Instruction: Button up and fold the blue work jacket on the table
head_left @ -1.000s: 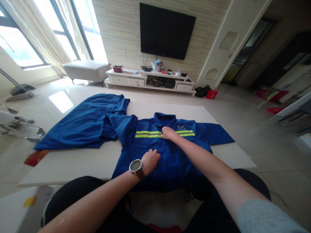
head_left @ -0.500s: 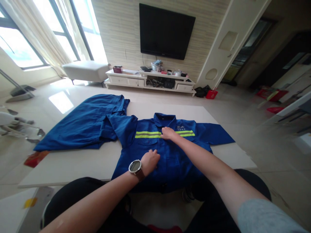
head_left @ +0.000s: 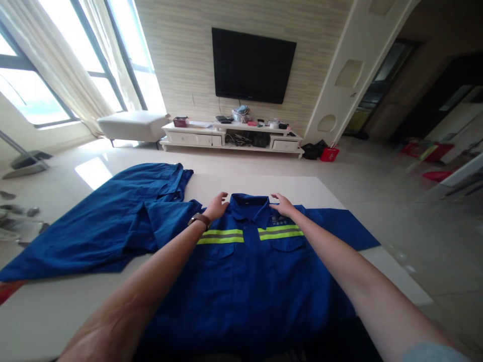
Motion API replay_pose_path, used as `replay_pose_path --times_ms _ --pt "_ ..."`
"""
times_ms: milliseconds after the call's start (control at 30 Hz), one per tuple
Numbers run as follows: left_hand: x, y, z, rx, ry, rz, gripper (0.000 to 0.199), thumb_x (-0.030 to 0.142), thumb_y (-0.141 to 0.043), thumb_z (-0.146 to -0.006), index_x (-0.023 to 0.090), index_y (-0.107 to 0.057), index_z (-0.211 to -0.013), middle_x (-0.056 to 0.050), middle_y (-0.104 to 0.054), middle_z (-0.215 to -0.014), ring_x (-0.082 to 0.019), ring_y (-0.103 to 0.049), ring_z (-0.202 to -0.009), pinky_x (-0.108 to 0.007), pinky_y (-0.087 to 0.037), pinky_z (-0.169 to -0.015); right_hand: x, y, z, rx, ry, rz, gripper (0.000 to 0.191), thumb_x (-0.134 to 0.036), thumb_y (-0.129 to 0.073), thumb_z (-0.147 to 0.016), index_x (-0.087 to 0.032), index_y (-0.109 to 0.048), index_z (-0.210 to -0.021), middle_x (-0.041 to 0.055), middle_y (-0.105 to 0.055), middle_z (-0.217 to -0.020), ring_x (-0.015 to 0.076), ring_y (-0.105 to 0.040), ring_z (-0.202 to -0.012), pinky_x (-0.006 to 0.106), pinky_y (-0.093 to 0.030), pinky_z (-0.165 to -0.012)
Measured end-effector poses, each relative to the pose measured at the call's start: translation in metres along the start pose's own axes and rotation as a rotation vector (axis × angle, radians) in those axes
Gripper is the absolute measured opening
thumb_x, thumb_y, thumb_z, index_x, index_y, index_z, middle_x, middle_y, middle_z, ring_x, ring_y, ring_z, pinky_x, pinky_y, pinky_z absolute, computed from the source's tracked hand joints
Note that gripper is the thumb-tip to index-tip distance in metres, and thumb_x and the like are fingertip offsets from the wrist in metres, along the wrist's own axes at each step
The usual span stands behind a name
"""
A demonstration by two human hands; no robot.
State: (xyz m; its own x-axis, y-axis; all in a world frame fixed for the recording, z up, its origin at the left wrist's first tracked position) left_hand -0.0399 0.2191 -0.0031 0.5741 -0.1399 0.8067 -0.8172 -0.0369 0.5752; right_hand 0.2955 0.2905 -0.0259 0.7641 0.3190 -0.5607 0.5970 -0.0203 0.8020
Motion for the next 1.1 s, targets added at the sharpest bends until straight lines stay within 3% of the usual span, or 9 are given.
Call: replay_pose_path --times_ms 100,267,433,600,800,933,1100 --pt "-0.013 -0.018 -0.051 -0.031 0.024 0.058 0.047 0.023 -0.060 -0.084 0.012 -0.059 -0.130 -0.018 -0.061 -0.137 -0.029 -0.061 -0.121 -0.042 -0.052 -0.098 0.014 -0.016 -0.016 -0.046 0.019 -0.128 0.042 -0.021 -0.072 -0.079 -0.018 -0.064 -0.120 0.0132 -0.068 -0.122 0.0241 -0.064 -0.112 0.040 -0.049 -0.100" --pt "-0.026 -0.043 -0.090 -0.191 0.003 0.151 0.034 0.035 -0.073 -0.075 0.016 -0.074 -0.104 -0.009 -0.075 -0.109 -0.025 -0.068 -0.103 -0.036 -0.053 -0.094 0.028 -0.035 -0.031 -0.126 0.039 -0.272 0.019 -0.033 -0.067 -0.082 -0.018 -0.065 -0.093 0.0051 -0.070 -0.094 0.0185 -0.064 -0.086 0.031 -0.051 -0.081" --pt "-0.038 -0.048 -0.101 -0.167 0.109 0.174 0.029 0.042 -0.073 -0.074 0.015 -0.073 -0.083 -0.007 -0.074 -0.085 -0.023 -0.068 -0.083 -0.033 -0.055 -0.077 0.029 -0.034 -0.040 -0.126 0.001 -0.310 0.028 -0.045 -0.055 -0.086 -0.021 -0.051 -0.073 -0.0021 -0.055 -0.070 0.0156 -0.050 -0.067 0.028 -0.042 -0.067" --pt "-0.038 -0.045 -0.110 -0.121 0.300 0.229 0.031 0.035 -0.068 -0.079 0.016 -0.068 -0.103 -0.007 -0.073 -0.088 -0.019 -0.067 -0.076 -0.028 -0.053 -0.066 0.020 -0.032 -0.052 -0.120 -0.101 -0.312 0.022 -0.037 -0.057 -0.080 -0.022 -0.045 -0.068 -0.0035 -0.049 -0.067 0.0144 -0.046 -0.065 0.026 -0.038 -0.065" --pt "-0.031 -0.031 -0.108 -0.319 0.480 0.325 0.014 0.033 -0.064 -0.081 0.020 -0.065 -0.077 -0.005 -0.068 -0.067 -0.022 -0.069 -0.070 -0.032 -0.057 -0.068 0.006 -0.031 -0.055 -0.169 -0.273 -0.319 0.019 -0.038 -0.056 -0.080 -0.020 -0.053 -0.073 -0.0034 -0.051 -0.061 0.0138 -0.048 -0.059 0.024 -0.039 -0.057" --pt "-0.025 -0.018 -0.103 -0.417 0.501 0.359 0.010 0.026 -0.063 -0.081 0.020 -0.064 -0.073 -0.005 -0.069 -0.065 -0.021 -0.069 -0.069 -0.033 -0.059 -0.070 -0.002 -0.028 -0.050 -0.183 -0.316 -0.324 0.015 -0.032 -0.062 -0.074 -0.019 -0.057 -0.079 -0.0029 -0.056 -0.064 0.0136 -0.050 -0.058 0.024 -0.039 -0.056" --pt "-0.020 -0.012 -0.102 -0.391 0.439 0.356 0.008 0.021 -0.063 -0.084 0.018 -0.062 -0.077 -0.006 -0.072 -0.076 -0.018 -0.070 -0.077 -0.029 -0.060 -0.075 -0.003 -0.024 -0.045 -0.144 -0.309 -0.309 0.015 -0.028 -0.061 -0.072 -0.019 -0.058 -0.084 -0.0014 -0.059 -0.071 0.0146 -0.053 -0.065 0.023 -0.041 -0.058"
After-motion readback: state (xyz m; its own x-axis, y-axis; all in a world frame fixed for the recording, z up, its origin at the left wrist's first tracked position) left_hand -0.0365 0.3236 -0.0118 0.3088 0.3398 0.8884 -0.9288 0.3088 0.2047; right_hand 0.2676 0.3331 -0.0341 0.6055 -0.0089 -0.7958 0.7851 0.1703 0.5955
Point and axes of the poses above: each hand's wrist, its own z-axis away from the middle knuckle, its own y-axis out of the back of the hand, x = y × z, the point moved 1 cm from there along -z, towards the middle knuckle
